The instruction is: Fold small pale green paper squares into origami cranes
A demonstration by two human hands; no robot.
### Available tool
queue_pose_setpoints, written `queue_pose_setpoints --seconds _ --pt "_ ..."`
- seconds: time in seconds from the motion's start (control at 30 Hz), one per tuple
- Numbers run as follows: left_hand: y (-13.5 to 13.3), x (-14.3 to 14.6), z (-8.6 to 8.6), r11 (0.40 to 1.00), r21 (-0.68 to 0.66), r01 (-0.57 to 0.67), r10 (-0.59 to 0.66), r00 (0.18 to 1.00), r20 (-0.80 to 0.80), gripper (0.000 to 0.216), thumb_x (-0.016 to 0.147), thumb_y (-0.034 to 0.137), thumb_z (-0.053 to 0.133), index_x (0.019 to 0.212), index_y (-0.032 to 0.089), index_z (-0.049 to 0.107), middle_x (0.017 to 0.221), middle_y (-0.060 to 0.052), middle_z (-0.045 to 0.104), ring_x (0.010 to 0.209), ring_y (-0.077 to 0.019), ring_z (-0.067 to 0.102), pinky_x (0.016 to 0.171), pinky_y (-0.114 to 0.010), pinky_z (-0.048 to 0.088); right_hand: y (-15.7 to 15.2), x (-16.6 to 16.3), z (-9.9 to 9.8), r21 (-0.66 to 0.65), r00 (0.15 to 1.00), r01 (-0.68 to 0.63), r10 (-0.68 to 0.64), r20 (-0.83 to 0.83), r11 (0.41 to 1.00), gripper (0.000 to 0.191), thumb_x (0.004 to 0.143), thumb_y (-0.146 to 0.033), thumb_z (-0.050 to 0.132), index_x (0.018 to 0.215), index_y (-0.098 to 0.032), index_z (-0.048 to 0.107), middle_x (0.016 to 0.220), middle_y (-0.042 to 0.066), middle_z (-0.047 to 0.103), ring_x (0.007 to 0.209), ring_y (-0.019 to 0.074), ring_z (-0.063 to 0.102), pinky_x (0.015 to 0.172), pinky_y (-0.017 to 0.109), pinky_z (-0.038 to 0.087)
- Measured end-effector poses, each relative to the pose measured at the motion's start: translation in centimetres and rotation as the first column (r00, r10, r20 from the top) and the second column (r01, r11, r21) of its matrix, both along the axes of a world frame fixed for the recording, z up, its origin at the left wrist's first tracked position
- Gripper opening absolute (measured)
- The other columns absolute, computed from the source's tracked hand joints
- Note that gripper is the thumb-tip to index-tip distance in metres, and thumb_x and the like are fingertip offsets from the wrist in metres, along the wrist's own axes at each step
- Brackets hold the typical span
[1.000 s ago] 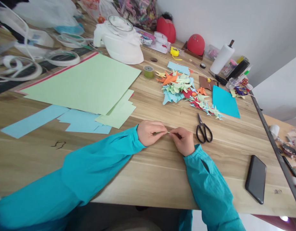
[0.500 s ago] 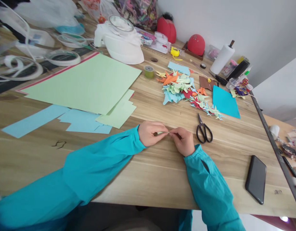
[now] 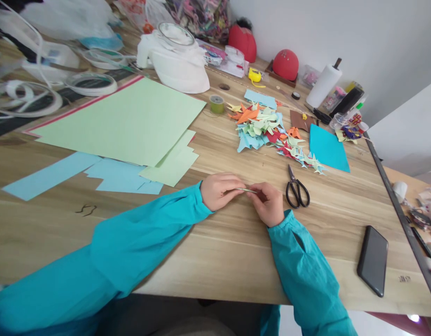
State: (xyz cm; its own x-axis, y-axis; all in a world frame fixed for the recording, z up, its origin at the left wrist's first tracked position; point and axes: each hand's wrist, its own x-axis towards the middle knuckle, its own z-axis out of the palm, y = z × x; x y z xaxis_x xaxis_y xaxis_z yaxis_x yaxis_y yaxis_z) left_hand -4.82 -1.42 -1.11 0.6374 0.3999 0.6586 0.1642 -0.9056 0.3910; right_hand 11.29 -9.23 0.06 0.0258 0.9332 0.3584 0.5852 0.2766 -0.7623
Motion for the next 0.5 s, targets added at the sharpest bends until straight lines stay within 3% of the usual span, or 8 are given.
queue_pose_setpoints --seconds 0.33,0.5 --pt "-0.7 -0.2 0.9 1.000 -0.002 -0.008 0.008 0.996 -0.086 0.024 0.083 0.025 0.043 0.074 0.017 0.064 0.073 -0.003 0.067 0.068 -0.0126 0.058 0.064 -0.024 0.044 -0.1 -0.2 1.0 0.042 0.985 -0.133 0.127 0.113 0.990 0.011 0.080 -0.019 0.051 0.076 -0.019 0.061 0.070 0.003 0.063 0.067 0.0146 0.058 0.062 0.027 0.047" --pt "-1.0 -0.2 1.3 0.999 0.017 -0.038 0.038 0.998 -0.041 0.020 0.080 0.021 0.046 0.072 0.017 0.065 0.072 -0.002 0.066 0.067 -0.0124 0.058 0.062 -0.023 0.044 -0.1 -0.2 0.8 0.035 0.989 -0.105 0.100 0.113 0.994 0.009 0.079 -0.021 0.053 0.077 -0.019 0.061 0.069 0.003 0.063 0.064 0.0144 0.058 0.061 0.027 0.047"
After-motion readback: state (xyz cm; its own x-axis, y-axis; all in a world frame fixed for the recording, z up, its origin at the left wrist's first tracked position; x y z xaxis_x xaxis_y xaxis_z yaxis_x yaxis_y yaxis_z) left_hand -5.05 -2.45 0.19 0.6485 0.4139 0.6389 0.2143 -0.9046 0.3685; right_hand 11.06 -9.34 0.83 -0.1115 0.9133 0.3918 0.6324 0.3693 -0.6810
